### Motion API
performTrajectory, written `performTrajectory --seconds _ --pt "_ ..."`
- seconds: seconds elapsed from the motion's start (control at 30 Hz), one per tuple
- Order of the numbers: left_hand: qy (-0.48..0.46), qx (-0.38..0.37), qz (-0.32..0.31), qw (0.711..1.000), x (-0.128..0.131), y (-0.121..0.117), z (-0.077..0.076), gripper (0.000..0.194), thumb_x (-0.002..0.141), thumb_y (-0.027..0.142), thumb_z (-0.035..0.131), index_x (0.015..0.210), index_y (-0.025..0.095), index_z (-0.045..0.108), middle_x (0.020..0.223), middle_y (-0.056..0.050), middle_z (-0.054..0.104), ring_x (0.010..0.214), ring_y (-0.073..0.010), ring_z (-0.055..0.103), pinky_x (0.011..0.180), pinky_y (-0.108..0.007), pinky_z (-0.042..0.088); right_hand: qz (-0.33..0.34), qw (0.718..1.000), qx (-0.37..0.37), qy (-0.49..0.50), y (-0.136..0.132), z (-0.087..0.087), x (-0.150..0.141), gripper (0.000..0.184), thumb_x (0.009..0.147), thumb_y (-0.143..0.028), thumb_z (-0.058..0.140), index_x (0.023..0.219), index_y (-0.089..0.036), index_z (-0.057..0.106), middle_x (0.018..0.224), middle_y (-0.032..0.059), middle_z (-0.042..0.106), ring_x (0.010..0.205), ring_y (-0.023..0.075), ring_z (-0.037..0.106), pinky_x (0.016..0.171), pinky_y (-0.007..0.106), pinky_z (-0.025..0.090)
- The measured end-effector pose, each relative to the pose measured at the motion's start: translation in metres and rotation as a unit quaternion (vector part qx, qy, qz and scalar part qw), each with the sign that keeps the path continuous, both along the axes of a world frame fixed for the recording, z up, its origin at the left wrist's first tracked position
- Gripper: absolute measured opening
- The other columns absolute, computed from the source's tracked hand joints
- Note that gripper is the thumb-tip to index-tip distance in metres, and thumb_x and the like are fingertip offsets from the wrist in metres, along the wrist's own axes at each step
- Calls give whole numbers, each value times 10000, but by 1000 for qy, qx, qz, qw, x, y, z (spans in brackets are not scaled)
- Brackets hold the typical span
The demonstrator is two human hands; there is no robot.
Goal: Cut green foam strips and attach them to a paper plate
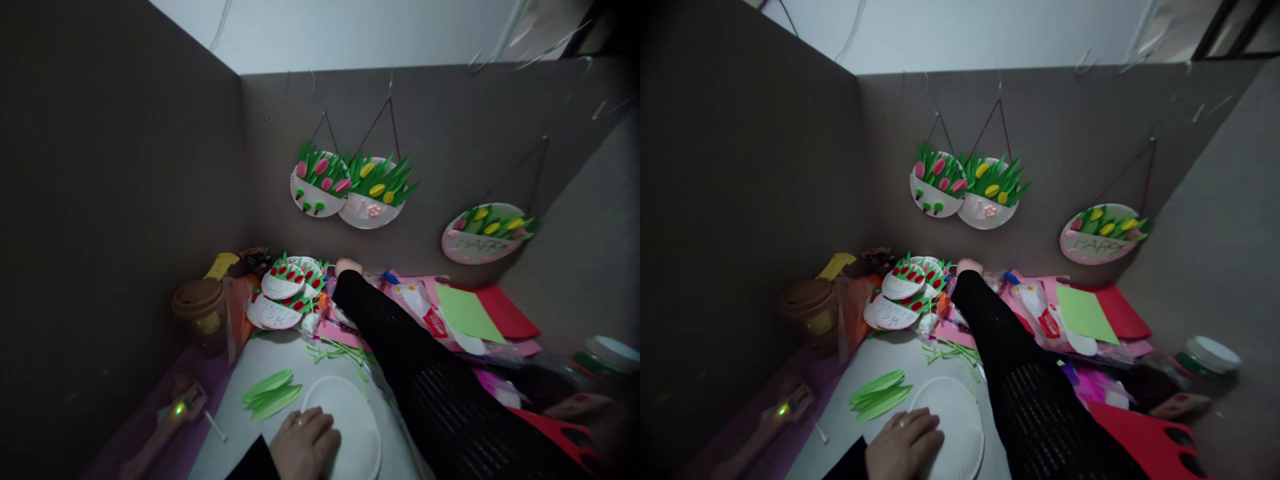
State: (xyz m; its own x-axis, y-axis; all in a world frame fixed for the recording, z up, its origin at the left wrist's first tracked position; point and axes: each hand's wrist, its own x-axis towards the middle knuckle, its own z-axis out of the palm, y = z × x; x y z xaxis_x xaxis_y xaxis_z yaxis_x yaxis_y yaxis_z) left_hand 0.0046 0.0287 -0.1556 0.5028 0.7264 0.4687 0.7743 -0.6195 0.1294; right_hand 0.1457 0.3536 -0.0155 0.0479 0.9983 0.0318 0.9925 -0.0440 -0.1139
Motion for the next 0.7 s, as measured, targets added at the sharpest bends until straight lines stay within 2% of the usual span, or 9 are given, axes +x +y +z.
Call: performTrajectory --seconds 0.1,0.17,0.33,0.43,0.5,0.57,0.63,0.7 --pt "17 -27 -25 999 0 3 -1 295 770 412 567 1026 267 545 1021 -35 654 987 -229 578 777 -314 438 0 1000 19 -11 -1 1 -3 246 829 -224 505 952 -117 689 909 195 666 925 223 628 748 285 471" --pt "27 -61 -45 997 -1 4 4 379 732 475 583 1038 255 545 1037 -51 641 1003 -242 563 787 -320 438 1 999 31 -18 -2 6 -2 243 829 -211 495 923 -114 696 893 189 667 905 221 631 739 281 467" --pt "19 -157 -47 986 -4 -3 34 483 670 501 620 1068 241 539 1094 -75 597 1066 -263 508 862 -364 412 -3 995 100 -22 -9 28 16 283 818 -181 446 979 -98 663 974 197 637 929 220 601 739 278 440" --pt "20 -202 -33 979 -3 -9 52 570 610 505 671 1091 234 529 1139 -82 568 1078 -275 489 898 -401 392 61 975 211 26 -28 37 29 242 790 -237 443 832 -136 658 933 131 640 856 189 588 718 256 416" --pt "21 -221 -25 975 -2 -11 60 591 592 477 694 1103 233 525 1165 -85 552 1087 -273 479 920 -413 378 95 951 276 101 -50 40 34 227 780 -270 427 701 -153 605 815 82 632 789 167 571 701 248 405" --pt "22 -236 -37 971 -1 -12 63 590 587 447 705 1107 231 528 1180 -90 544 1084 -268 481 926 -416 376 115 923 290 225 -81 41 36 206 760 -314 443 646 -168 533 668 33 585 691 149 552 654 241 407" --pt "19 -241 -60 969 0 -11 64 606 573 443 711 1109 223 533 1186 -104 542 1084 -279 484 915 -434 382 152 882 237 378 -118 41 35 178 733 -360 481 750 -183 497 581 -23 530 574 127 524 571 233 411" --pt "-8 -213 -61 975 0 -9 66 647 559 474 705 1128 224 527 1202 -116 535 1121 -320 454 915 -512 356 191 832 141 501 -162 40 34 295 699 -381 531 911 -197 439 555 -67 511 482 111 489 501 229 403"
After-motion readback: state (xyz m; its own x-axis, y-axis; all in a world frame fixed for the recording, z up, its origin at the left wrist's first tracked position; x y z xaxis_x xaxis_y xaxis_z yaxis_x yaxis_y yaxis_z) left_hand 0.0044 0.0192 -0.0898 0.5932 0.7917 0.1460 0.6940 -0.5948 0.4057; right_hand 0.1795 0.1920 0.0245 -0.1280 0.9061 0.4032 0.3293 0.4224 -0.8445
